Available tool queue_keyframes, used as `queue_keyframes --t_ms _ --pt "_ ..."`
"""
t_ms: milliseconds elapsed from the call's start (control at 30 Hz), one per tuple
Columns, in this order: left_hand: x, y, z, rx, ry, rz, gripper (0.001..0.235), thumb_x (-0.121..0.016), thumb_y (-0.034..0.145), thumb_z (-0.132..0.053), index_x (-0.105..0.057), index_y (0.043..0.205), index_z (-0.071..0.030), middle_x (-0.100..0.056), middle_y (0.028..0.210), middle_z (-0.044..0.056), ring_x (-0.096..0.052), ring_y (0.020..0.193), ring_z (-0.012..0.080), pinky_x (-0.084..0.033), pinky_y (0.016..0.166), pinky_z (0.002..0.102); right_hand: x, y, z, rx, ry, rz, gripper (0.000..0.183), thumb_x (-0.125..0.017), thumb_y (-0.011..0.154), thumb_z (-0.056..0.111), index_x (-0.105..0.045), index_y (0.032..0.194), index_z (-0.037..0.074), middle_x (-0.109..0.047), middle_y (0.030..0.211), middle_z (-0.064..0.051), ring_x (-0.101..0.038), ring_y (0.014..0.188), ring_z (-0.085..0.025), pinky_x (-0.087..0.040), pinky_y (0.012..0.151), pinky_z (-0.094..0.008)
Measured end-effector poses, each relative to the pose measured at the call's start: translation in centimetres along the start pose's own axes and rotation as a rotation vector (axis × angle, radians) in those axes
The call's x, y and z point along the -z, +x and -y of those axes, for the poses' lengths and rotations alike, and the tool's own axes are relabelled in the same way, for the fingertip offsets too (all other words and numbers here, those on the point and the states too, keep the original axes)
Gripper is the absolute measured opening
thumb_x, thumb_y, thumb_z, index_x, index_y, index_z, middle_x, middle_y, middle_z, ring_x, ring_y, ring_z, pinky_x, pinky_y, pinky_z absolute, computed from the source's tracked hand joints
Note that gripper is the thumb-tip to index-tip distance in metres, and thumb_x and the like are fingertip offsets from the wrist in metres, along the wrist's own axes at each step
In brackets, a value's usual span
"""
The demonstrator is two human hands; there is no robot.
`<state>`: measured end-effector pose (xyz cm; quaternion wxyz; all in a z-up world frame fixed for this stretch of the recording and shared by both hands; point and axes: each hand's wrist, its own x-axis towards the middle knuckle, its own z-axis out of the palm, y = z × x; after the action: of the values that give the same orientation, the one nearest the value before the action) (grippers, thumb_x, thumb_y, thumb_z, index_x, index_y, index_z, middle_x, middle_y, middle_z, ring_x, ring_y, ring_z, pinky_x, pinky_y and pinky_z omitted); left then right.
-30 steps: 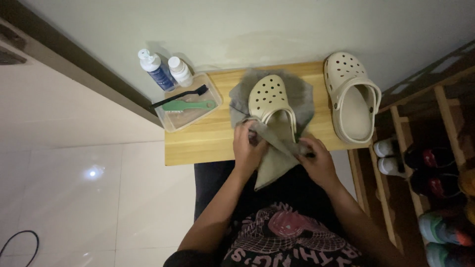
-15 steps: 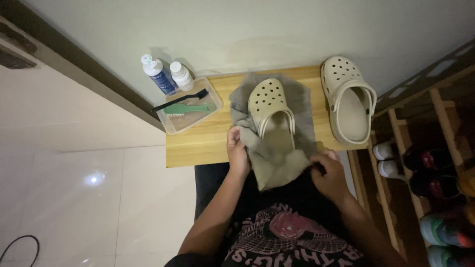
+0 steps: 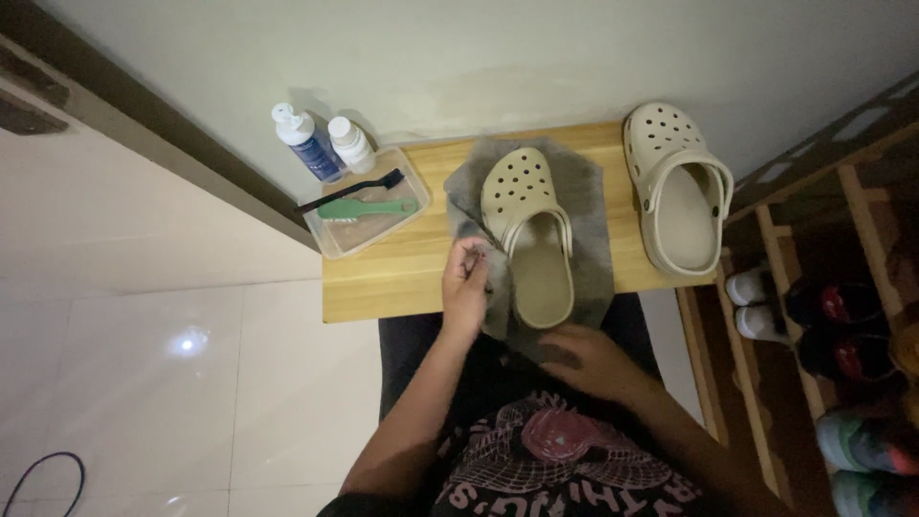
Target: The person wipes a pair of white clogs with a gray cloth on a wooden table. They clean the exterior and interior surfaces of each shoe, then place them side by side on the table.
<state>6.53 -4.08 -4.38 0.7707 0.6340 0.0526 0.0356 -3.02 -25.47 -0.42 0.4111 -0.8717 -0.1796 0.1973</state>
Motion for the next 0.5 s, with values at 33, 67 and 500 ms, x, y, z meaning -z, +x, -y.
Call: queue_keyframes --t_ms 33,67,500 --pt "-0.3 -1.0 0.0 0.002 -0.001 0.001 0.029 -0.053 0.095 0.003 -0.062 0.119 -0.011 -0.057 0.096 0.000 -0.054 0.090 0.0117 -0.048 0.083 0.029 -0.4 0.3 0.7 -0.002 0.000 0.001 0.032 -0.073 0.093 0.023 -0.071 0.122 0.008 -0.073 0.119 -0.019 -0.068 0.114 -0.038 -0.053 0.099 -0.051" --pt "-0.6 -2.0 0.0 0.080 -0.008 -0.044 0.029 -0.052 0.097 -0.004 -0.057 0.124 -0.014 -0.054 0.100 0.003 -0.052 0.093 0.0156 -0.046 0.085 0.032 -0.8 0.5 1.5 -0.097 -0.003 0.049 0.042 -0.073 0.092 0.035 -0.071 0.123 0.007 -0.074 0.118 -0.019 -0.070 0.113 -0.038 -0.054 0.099 -0.050" --pt "1.5 -6.5 -0.7 0.861 -0.697 -0.047 0.084 -0.048 0.091 -0.078 -0.050 0.147 -0.015 -0.053 0.145 0.026 -0.052 0.129 0.0509 -0.040 0.104 0.067 -7.3 3.3 -4.7 -0.137 -0.206 -0.396 0.038 -0.074 0.086 0.032 -0.068 0.059 0.005 -0.066 0.054 -0.013 -0.064 0.051 -0.022 -0.044 0.047 -0.027"
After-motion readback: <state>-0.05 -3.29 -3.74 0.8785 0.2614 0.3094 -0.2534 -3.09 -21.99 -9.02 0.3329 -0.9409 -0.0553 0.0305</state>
